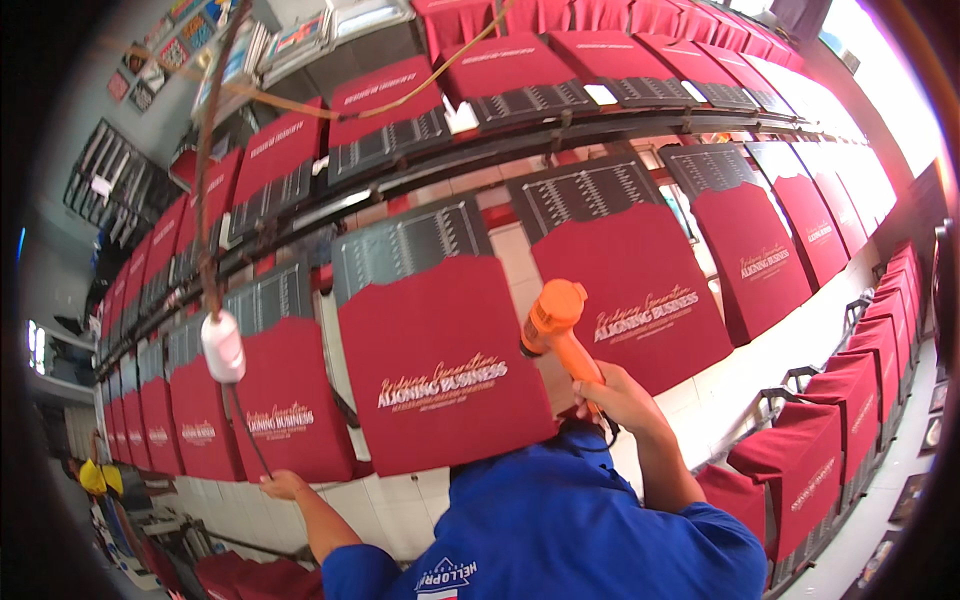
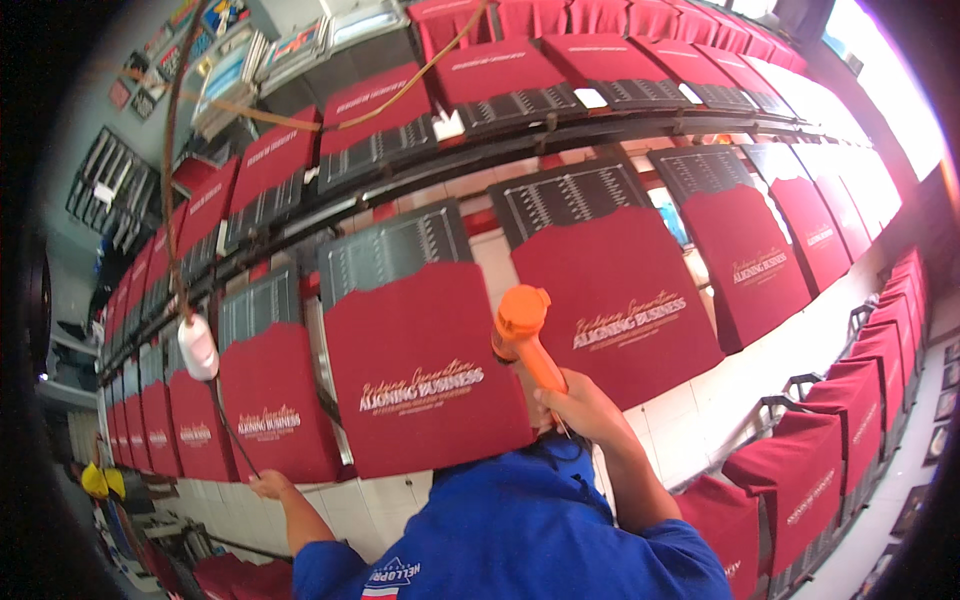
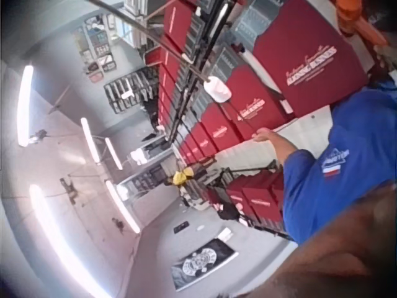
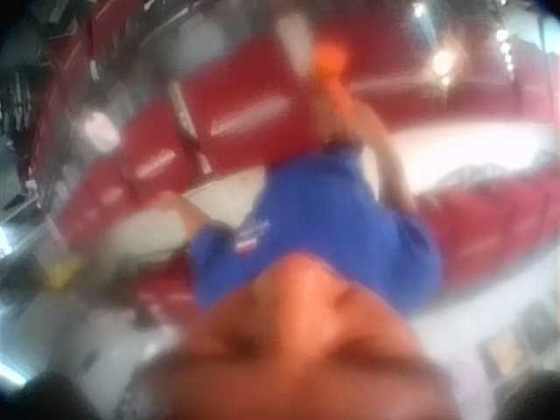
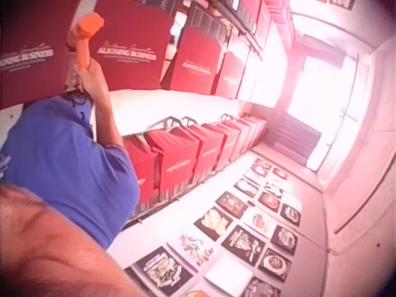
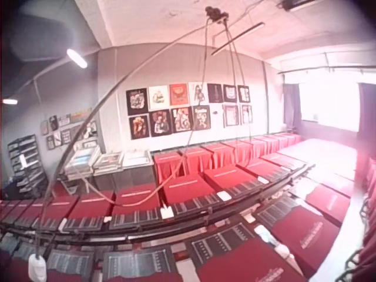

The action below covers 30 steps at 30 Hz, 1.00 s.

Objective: The person dries ink on red t-shirts using a heat gun, moving from one platen to the next on a screen printing press and adjusting the garments by hand.

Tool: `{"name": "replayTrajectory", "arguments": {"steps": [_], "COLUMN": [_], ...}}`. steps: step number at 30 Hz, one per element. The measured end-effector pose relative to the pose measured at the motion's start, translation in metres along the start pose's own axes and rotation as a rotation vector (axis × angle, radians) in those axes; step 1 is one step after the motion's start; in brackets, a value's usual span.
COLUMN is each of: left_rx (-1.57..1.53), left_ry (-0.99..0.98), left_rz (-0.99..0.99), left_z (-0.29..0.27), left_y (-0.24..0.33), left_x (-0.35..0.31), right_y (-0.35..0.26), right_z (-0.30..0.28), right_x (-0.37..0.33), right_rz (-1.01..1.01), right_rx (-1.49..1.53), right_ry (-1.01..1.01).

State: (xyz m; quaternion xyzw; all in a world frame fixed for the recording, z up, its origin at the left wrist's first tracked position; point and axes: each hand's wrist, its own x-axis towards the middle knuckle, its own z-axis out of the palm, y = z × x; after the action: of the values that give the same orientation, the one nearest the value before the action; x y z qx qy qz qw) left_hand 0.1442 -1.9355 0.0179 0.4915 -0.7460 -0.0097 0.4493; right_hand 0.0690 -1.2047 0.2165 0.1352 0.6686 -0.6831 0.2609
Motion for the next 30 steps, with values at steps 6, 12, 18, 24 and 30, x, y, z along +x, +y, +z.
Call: {"name": "replayTrajectory", "arguments": {"steps": [6, 12, 18, 24, 30], "left_rx": [0.320, 0.275, 0.288, 0.310, 0.304], "left_ry": [-0.192, -0.331, -0.372, -0.353, -0.342], "left_rz": [-0.555, -0.756, -0.820, -0.783, -0.768], "left_z": [0.043, 0.049, 0.039, 0.039, 0.043], "left_y": [-0.017, -0.005, 0.024, 0.014, 0.015], "left_x": [-0.017, -0.031, -0.023, -0.023, -0.024], "right_y": [-0.012, -0.012, -0.012, -0.005, -0.005], "right_z": [0.101, 0.146, 0.156, 0.160, 0.165], "right_x": [0.013, 0.017, 0.015, 0.019, 0.020], "right_rz": [0.048, 0.054, 0.039, 0.031, 0.025], "right_rx": [-0.054, -0.110, -0.156, -0.153, -0.139], "right_ry": [0.104, 0.215, 0.275, 0.294, 0.315]}}
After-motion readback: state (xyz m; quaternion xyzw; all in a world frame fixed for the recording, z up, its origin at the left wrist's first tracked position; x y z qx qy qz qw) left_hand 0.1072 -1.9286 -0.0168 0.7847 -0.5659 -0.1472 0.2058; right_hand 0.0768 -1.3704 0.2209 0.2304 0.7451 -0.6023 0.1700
